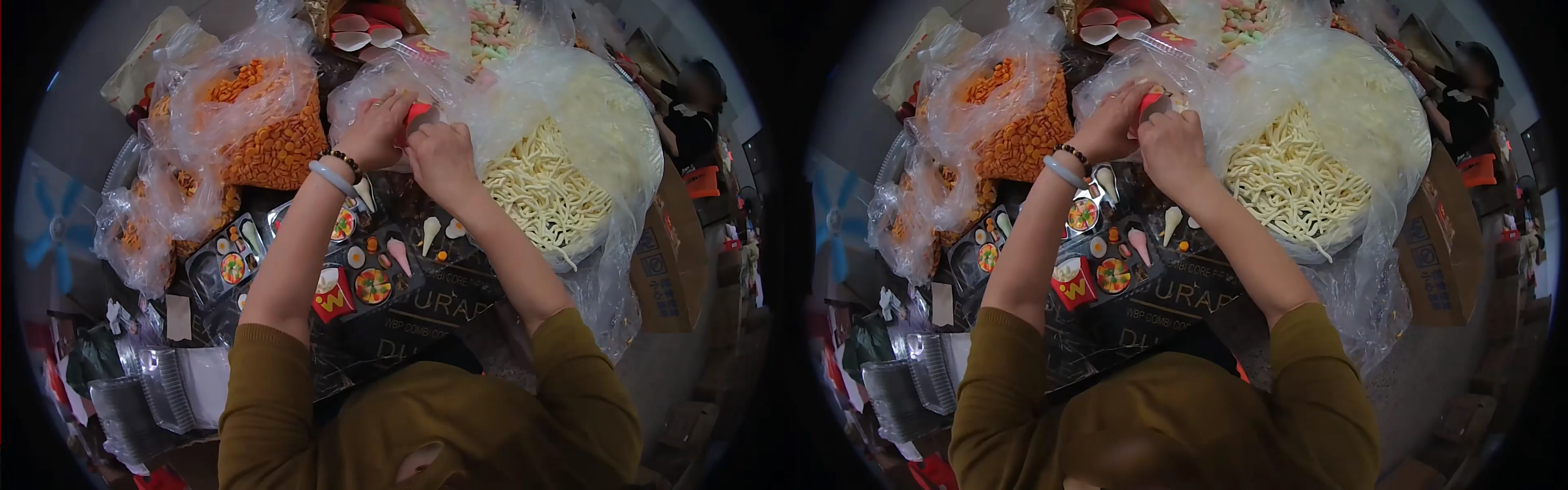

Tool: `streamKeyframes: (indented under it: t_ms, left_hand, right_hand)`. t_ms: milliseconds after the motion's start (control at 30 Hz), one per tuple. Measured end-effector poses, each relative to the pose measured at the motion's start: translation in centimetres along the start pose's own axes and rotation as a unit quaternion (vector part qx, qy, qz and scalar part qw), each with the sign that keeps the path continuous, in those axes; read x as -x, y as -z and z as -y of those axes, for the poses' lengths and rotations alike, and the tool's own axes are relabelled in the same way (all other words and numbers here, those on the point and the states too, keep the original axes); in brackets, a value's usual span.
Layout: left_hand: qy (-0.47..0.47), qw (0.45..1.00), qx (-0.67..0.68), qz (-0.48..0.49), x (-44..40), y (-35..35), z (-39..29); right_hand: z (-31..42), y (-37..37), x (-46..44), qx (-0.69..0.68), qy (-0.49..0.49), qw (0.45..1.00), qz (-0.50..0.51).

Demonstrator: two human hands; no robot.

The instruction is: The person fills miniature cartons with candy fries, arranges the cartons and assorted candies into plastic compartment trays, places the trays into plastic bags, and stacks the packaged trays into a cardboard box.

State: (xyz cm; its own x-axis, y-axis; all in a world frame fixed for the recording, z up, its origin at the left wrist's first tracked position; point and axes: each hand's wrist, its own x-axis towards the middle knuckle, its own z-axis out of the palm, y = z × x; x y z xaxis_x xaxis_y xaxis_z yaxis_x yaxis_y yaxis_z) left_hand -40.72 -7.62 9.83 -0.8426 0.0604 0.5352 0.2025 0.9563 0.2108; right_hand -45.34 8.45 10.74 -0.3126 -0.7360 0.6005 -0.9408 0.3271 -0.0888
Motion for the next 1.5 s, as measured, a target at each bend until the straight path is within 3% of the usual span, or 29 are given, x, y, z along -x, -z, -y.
streamKeyframes:
  t_ms: [67,133,167,267,400,467,600,800,900,1000,1033,1100,1133,1200,1233,1267,1300,1367,1500]
  left_hand:
    - [-0.012,0.993,0.100,0.068,-1.0,-0.5,0.3]
    - [-0.049,0.995,0.080,0.042,-1.2,-1.5,0.0]
    - [-0.049,0.993,0.094,0.047,-1.0,-1.7,-0.5]
    - [-0.044,0.990,0.116,0.064,-1.2,-2.4,-1.2]
    - [-0.050,0.991,0.114,0.054,-1.4,-2.6,-1.4]
    - [-0.049,0.992,0.104,0.054,-1.4,-2.4,-1.7]
    - [-0.087,0.987,0.134,0.031,-1.9,-3.2,-1.9]
    - [0.007,0.982,0.123,0.144,-2.4,-3.8,-1.9]
    - [-0.029,0.993,0.041,0.108,-1.7,-3.1,-2.0]
    - [0.009,0.979,0.203,0.010,-0.8,-1.4,-4.8]
    - [0.050,0.973,0.224,-0.018,-0.4,-1.4,-6.6]
    - [0.201,0.901,0.383,-0.012,1.0,-2.2,-11.3]
    - [0.215,0.893,0.396,0.006,1.7,-3.4,-12.0]
    - [0.329,0.784,0.524,0.043,2.5,-4.4,-13.8]
    - [0.358,0.748,0.558,0.032,2.8,-4.9,-14.2]
    - [0.360,0.739,0.569,0.019,3.2,-5.8,-14.3]
    - [0.363,0.729,0.581,0.004,3.7,-7.0,-14.4]
    - [0.379,0.711,0.593,0.002,4.2,-8.5,-15.0]
    - [0.391,0.738,0.550,-0.016,4.0,-11.1,-15.6]
  right_hand:
    - [-1.3,0.3,1.4,-0.060,-0.038,0.996,-0.054]
    - [-3.4,0.0,3.2,-0.145,-0.099,0.971,-0.161]
    - [-4.0,0.3,4.0,-0.145,-0.152,0.964,-0.165]
    - [-5.4,0.0,5.4,-0.238,-0.309,0.919,-0.057]
    - [-6.1,-0.7,5.8,-0.281,-0.380,0.877,-0.087]
    - [-7.1,-1.8,6.3,-0.362,-0.412,0.835,-0.038]
    - [-7.8,-3.6,6.6,-0.478,-0.422,0.769,-0.049]
    - [-7.8,-2.1,7.4,-0.263,-0.395,0.875,-0.095]
    - [-8.4,0.5,9.2,-0.374,-0.465,0.793,-0.122]
    - [-8.5,3.5,11.8,-0.509,-0.486,0.703,-0.107]
    - [-8.3,4.2,12.4,-0.523,-0.480,0.700,-0.077]
    - [-7.2,4.6,13.2,-0.571,-0.459,0.680,-0.026]
    - [-6.6,4.7,13.2,-0.572,-0.446,0.688,0.020]
    - [-6.4,5.6,13.1,-0.552,-0.438,0.705,0.083]
    - [-8.1,4.6,14.1,-0.429,-0.429,0.793,0.042]
    - [-10.3,3.8,15.1,-0.298,-0.409,0.863,0.003]
    - [-11.4,5.3,14.7,-0.151,-0.414,0.897,0.019]
    - [-13.7,5.2,15.1,0.068,-0.276,0.959,0.005]
    - [-13.3,3.7,14.6,0.096,-0.198,0.967,0.128]
